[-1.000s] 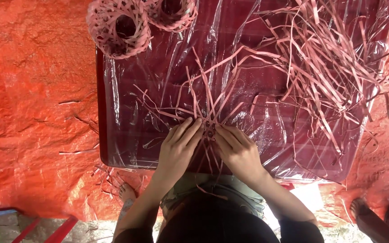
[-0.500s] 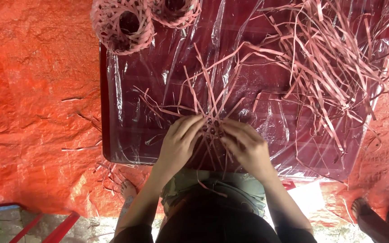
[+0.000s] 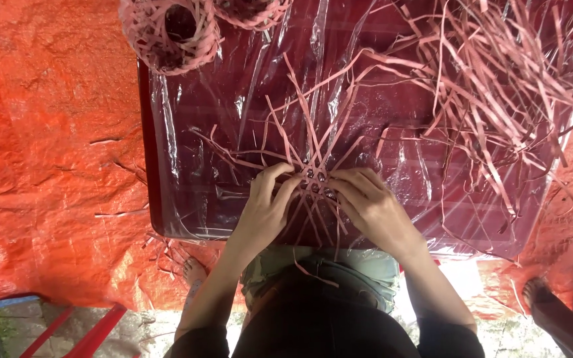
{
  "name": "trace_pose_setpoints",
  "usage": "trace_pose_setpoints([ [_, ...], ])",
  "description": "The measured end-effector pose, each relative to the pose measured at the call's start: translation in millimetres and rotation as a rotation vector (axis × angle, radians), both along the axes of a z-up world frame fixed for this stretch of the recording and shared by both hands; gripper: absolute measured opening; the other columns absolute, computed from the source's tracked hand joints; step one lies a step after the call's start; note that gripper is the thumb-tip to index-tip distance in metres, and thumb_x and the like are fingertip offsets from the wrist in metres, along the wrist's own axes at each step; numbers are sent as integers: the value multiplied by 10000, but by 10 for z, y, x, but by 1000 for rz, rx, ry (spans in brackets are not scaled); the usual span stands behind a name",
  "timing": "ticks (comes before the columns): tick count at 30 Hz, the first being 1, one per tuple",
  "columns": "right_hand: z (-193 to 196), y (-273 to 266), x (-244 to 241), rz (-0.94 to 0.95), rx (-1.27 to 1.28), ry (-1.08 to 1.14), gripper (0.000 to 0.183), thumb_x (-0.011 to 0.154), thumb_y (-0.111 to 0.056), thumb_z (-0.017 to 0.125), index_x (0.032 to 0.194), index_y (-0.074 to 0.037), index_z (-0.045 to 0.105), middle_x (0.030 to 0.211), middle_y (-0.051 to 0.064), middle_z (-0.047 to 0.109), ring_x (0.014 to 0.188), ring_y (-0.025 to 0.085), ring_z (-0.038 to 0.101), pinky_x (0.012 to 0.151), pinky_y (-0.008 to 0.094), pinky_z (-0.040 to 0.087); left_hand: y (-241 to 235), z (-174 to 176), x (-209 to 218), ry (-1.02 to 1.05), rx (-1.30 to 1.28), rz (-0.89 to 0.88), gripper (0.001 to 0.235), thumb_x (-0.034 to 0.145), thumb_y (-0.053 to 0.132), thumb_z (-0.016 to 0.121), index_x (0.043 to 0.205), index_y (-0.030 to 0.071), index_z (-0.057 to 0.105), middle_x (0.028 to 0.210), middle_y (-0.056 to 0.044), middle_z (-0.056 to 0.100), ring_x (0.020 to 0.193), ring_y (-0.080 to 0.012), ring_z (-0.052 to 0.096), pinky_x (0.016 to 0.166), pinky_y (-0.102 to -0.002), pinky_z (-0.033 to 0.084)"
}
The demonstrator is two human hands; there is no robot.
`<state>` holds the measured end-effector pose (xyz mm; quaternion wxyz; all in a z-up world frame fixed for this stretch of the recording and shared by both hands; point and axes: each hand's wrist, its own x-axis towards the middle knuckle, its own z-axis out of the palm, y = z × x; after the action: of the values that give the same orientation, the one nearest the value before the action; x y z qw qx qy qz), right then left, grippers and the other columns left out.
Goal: Weaving pink plastic strips together on a table to create a patterned mesh, likely for furniture or baskets.
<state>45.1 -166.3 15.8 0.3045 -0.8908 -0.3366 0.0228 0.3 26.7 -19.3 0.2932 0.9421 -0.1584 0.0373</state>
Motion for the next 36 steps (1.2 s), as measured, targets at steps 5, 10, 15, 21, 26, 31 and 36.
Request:
trace_pose_setpoints([
  [5,-72,-9,-3,23,-74,-57,167,713,44,617,854,-30,666,889,82,635,893,229,601,756,287,501,0,-13,0,-13,8,-9,167,877,98,523,1042,71,512,1058,-83,417,943,-259,489,678,-322,407],
  [10,-40,-3,18,33,-90,-16,163,728,58,594,854,-15,668,873,105,642,883,224,606,760,291,502,17,-75,-6,-29,8,-25,158,874,54,502,1032,67,498,1035,-78,414,894,-248,486,645,-315,387],
  [15,-134,-54,-12,19,-31,10,184,731,75,586,866,-17,670,895,95,655,900,231,605,760,296,486,6,-110,-22,-29,-20,-25,124,878,42,486,1001,59,501,1023,-63,433,879,-232,491,650,-298,382],
  [21,-40,-9,-46,6,0,17,131,787,-56,622,895,15,644,936,115,643,905,249,597,754,319,496,-7,-34,-31,-100,-30,-9,123,877,68,511,987,32,553,1028,-70,486,947,-242,513,679,-283,395],
  [26,-160,-12,-94,2,-91,-68,200,757,-133,665,901,5,645,933,117,636,913,252,586,743,316,486,-16,29,0,-163,13,-3,110,860,44,536,954,16,586,1020,-75,532,939,-231,542,659,-274,424],
  [31,-180,87,-117,-42,-162,-194,152,732,-131,666,811,-3,643,843,112,627,841,252,588,680,312,480,-62,56,37,-166,-33,32,77,848,13,547,907,16,596,971,-72,552,905,-228,551,667,-270,439],
  [36,-231,146,-138,-91,-201,-313,105,719,-116,607,757,-20,627,821,98,613,798,236,590,634,302,472,-88,11,36,-105,-193,116,113,803,-16,570,901,32,599,989,-57,569,919,-228,545,697,-273,447],
])
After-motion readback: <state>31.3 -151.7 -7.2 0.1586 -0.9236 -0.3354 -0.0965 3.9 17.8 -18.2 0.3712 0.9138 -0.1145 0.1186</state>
